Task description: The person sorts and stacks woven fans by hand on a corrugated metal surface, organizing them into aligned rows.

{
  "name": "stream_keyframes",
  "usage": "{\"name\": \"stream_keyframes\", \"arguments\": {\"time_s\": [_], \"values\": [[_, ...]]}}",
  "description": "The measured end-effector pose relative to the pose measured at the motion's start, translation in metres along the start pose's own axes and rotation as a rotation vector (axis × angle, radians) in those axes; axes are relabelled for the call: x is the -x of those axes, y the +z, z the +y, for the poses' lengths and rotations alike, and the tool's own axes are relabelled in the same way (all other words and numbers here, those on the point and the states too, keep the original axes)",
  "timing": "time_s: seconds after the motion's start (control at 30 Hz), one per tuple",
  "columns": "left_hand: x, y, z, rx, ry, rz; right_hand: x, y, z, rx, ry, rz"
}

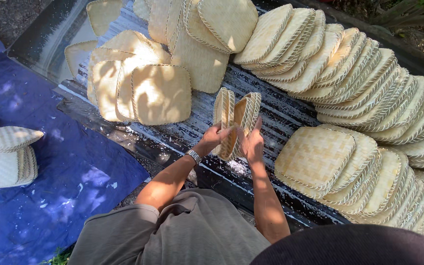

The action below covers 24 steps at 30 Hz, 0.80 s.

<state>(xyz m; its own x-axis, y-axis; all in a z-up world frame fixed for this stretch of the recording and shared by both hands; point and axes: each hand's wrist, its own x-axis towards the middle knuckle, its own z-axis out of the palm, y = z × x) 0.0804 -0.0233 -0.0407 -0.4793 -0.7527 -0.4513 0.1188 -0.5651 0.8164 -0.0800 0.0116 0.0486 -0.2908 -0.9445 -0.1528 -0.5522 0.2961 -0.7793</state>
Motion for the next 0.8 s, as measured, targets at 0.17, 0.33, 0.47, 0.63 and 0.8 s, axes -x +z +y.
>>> {"name": "stream_keyframes", "arguments": {"time_s": [0.17,0.33,0.47,0.63,0.8], "values": [[0.002,-0.001,-0.014,-0.433,0.560,-0.142,0.005,-0.007,0.003,-0.058,0.138,-0.085],[-0.007,-0.004,-0.012,-0.024,0.005,-0.187,-0.002,0.002,0.021,-0.280,0.093,-0.251],[-0.001,-0.003,-0.023,-0.416,0.256,-0.129,0.006,0.007,0.030,-0.340,0.107,-0.226],[0.001,-0.011,-0.055,-1.085,0.909,-0.061,0.023,-0.001,0.043,-0.349,-0.042,-0.281],[-0.011,-0.014,-0.072,-1.317,0.859,0.096,0.027,0.005,0.078,-0.477,-0.232,-0.315]]}}
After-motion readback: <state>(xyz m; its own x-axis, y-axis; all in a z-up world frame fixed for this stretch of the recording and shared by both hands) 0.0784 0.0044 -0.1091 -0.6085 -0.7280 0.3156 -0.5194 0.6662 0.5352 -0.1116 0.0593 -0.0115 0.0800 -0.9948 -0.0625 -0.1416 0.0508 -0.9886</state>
